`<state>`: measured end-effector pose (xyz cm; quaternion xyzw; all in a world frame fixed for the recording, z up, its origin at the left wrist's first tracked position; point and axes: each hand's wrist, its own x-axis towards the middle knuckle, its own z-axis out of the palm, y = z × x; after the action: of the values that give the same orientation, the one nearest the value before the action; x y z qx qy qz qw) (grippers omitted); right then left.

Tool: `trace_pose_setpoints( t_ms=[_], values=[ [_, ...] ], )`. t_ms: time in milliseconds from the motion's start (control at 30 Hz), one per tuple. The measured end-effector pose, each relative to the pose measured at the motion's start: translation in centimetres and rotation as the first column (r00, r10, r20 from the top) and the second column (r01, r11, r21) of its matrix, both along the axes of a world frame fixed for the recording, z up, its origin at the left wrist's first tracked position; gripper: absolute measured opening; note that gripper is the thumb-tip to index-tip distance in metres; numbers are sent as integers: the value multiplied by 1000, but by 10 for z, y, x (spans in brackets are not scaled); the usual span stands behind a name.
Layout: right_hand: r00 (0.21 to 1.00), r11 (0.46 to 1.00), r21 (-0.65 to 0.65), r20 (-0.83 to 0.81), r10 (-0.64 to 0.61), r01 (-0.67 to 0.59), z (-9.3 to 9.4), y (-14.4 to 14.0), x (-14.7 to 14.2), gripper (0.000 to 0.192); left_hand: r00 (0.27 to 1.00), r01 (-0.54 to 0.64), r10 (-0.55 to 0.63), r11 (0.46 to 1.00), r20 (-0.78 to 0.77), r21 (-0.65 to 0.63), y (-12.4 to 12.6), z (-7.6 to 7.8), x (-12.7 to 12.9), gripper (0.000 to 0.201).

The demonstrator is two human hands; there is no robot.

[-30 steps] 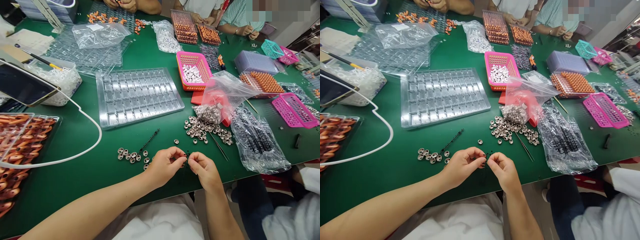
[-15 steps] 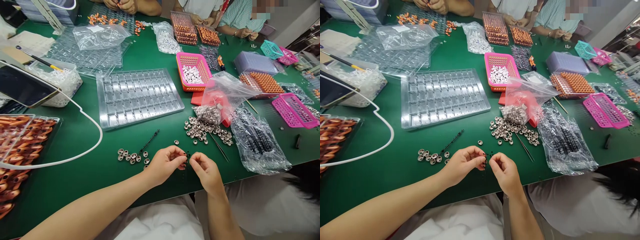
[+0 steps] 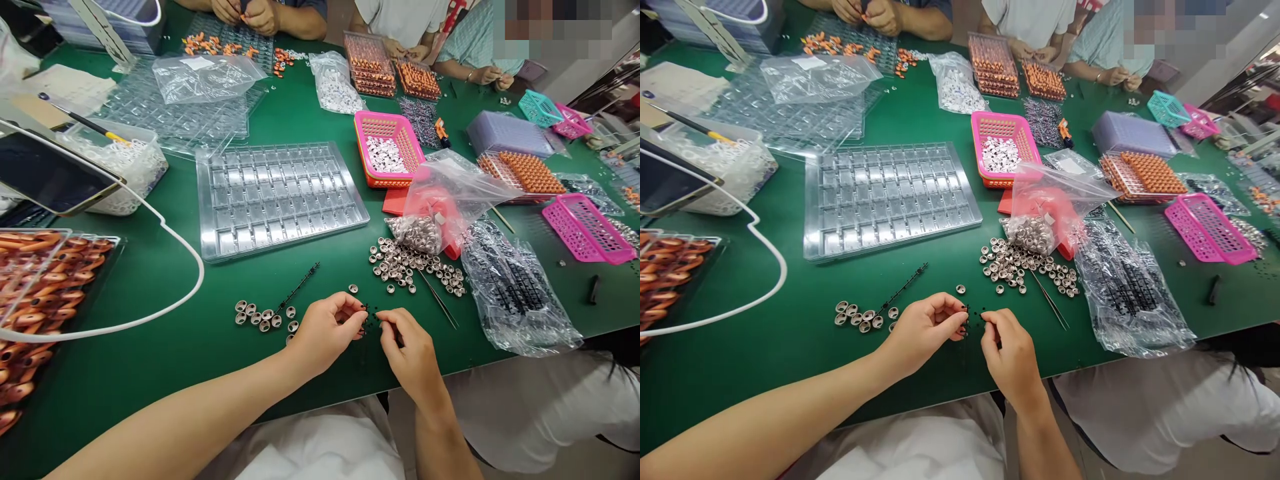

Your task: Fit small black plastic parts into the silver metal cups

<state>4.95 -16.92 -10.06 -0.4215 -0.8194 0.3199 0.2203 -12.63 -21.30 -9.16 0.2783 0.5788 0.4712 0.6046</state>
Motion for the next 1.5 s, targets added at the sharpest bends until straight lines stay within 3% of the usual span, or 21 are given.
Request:
trace_pose_setpoints(
  t_ms=[100,233,467,733,833,900,967,1067,1133,1200,1300,1400,1500],
  values=[
    [994,986,-161,-96,-55,39,7,-3,-1,13,998,22,-20,999,-66,31,-1,-3,0,17],
    [983,929,-367,-150,-107,45,11,-5,-6,8,995,38,-34,998,-89,54,-3,-3,2,15],
    [968,823,-568,-194,-160,22,7,-2,-5,19,998,55,-52,995,-37,77,-2,2,2,16],
    [891,631,-763,-375,-256,-140,-9,0,0,29,974,39,-55,996,221,75,1,8,0,21],
    [881,593,-786,-392,-264,-172,-10,-1,0,31,958,26,-48,996,283,80,1,7,1,26],
    [891,625,-764,-385,-242,-160,-5,-1,-1,30,954,22,-45,997,296,79,1,6,1,28],
    [927,716,-691,-325,-185,-99,2,-2,-2,27,958,14,-36,997,285,79,1,5,1,28],
    [986,905,-424,-146,-84,15,8,-1,-2,21,972,-13,-5,997,234,76,0,3,1,26],
    [999,979,-201,-25,-31,25,6,1,-2,17,980,-28,14,997,198,68,-1,1,1,24],
    [998,999,-44,63,12,-9,1,2,-1,14,986,-36,25,997,166,64,-1,-1,1,22],
    [993,998,50,115,36,-42,-5,3,-1,12,992,-38,30,997,122,61,-2,-2,1,22],
    [997,998,54,78,18,-22,-3,0,0,13,995,-43,38,997,92,56,-1,-2,0,22],
    [1000,1000,-31,-17,-3,3,3,-5,-1,15,997,-47,44,997,67,56,-1,0,1,22]
  ],
)
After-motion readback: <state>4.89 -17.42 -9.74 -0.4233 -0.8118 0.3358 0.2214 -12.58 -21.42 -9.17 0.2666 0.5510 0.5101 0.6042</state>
